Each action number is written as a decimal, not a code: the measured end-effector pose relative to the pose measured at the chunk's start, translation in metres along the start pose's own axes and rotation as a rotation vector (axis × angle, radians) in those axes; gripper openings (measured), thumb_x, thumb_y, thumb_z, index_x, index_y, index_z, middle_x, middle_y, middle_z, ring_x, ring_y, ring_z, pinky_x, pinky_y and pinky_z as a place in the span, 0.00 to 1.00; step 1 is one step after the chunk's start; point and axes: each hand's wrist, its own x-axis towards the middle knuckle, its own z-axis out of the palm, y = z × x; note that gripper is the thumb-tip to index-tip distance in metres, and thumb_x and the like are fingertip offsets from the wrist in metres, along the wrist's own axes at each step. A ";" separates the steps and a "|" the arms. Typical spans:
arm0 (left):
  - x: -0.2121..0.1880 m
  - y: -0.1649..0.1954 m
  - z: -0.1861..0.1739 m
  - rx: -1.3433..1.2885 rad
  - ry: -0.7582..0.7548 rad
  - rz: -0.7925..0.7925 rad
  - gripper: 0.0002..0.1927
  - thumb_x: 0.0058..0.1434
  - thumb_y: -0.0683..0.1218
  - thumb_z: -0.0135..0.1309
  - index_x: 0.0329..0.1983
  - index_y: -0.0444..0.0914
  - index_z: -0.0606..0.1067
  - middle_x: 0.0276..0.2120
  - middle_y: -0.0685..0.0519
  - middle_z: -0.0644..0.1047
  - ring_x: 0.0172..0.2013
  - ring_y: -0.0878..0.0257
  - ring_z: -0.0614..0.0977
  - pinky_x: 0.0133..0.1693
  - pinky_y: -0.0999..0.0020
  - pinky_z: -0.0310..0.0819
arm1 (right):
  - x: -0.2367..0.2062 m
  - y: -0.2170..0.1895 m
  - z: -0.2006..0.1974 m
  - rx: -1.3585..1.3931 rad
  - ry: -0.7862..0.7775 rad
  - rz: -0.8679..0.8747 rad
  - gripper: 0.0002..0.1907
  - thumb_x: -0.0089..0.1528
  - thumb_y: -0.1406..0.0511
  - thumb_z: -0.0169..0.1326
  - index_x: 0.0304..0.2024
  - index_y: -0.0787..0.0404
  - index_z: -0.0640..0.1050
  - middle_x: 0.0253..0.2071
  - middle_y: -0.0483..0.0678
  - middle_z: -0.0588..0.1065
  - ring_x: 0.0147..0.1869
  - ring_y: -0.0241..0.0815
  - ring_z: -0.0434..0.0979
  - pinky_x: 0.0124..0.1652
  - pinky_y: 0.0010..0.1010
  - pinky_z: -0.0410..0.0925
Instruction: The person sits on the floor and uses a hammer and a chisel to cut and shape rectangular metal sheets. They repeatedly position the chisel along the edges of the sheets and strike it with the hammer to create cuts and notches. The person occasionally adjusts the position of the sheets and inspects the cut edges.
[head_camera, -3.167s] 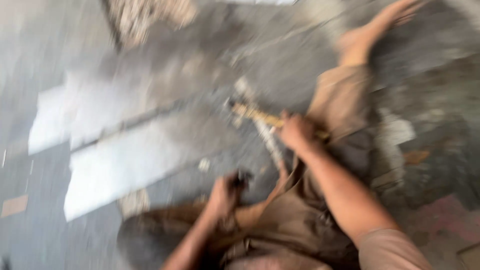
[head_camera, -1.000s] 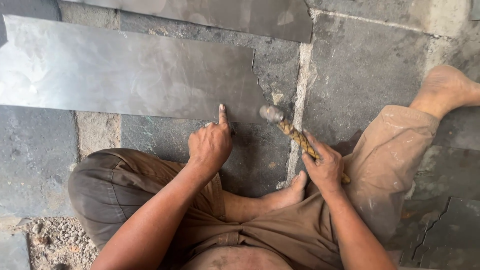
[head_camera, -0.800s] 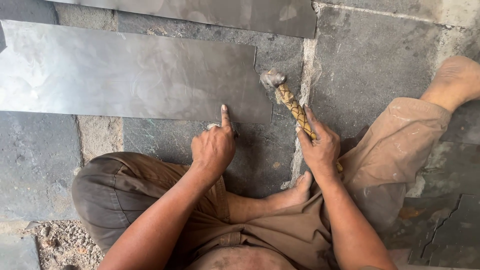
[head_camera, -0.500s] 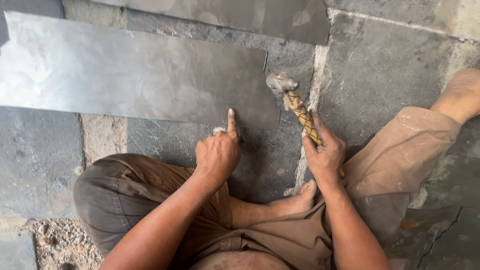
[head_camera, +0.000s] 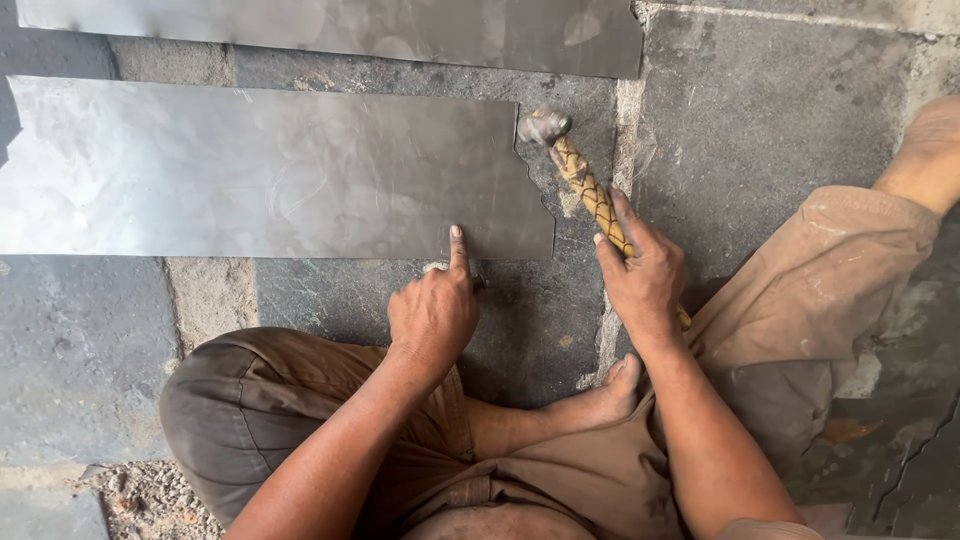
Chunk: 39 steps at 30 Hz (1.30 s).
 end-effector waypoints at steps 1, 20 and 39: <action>0.000 0.000 0.000 0.002 0.005 0.005 0.37 0.62 0.38 0.44 0.76 0.35 0.54 0.18 0.47 0.77 0.14 0.61 0.78 0.14 0.60 0.69 | 0.001 -0.002 0.000 0.036 0.040 -0.076 0.30 0.64 0.67 0.63 0.69 0.54 0.72 0.54 0.56 0.81 0.55 0.51 0.84 0.52 0.36 0.76; -0.019 0.023 0.000 0.000 0.090 -0.062 0.36 0.64 0.62 0.54 0.74 0.48 0.64 0.30 0.38 0.82 0.33 0.43 0.85 0.34 0.49 0.80 | 0.011 0.060 -0.036 0.682 0.169 0.542 0.23 0.63 0.69 0.57 0.62 0.61 0.75 0.49 0.51 0.81 0.45 0.48 0.80 0.45 0.38 0.71; -0.047 0.016 0.002 -0.123 0.166 0.053 0.20 0.66 0.56 0.54 0.55 0.41 0.75 0.36 0.40 0.82 0.37 0.44 0.86 0.37 0.49 0.81 | -0.110 0.021 -0.083 -0.598 -0.358 -0.020 0.39 0.48 0.66 0.71 0.61 0.58 0.72 0.64 0.49 0.67 0.68 0.52 0.66 0.61 0.43 0.64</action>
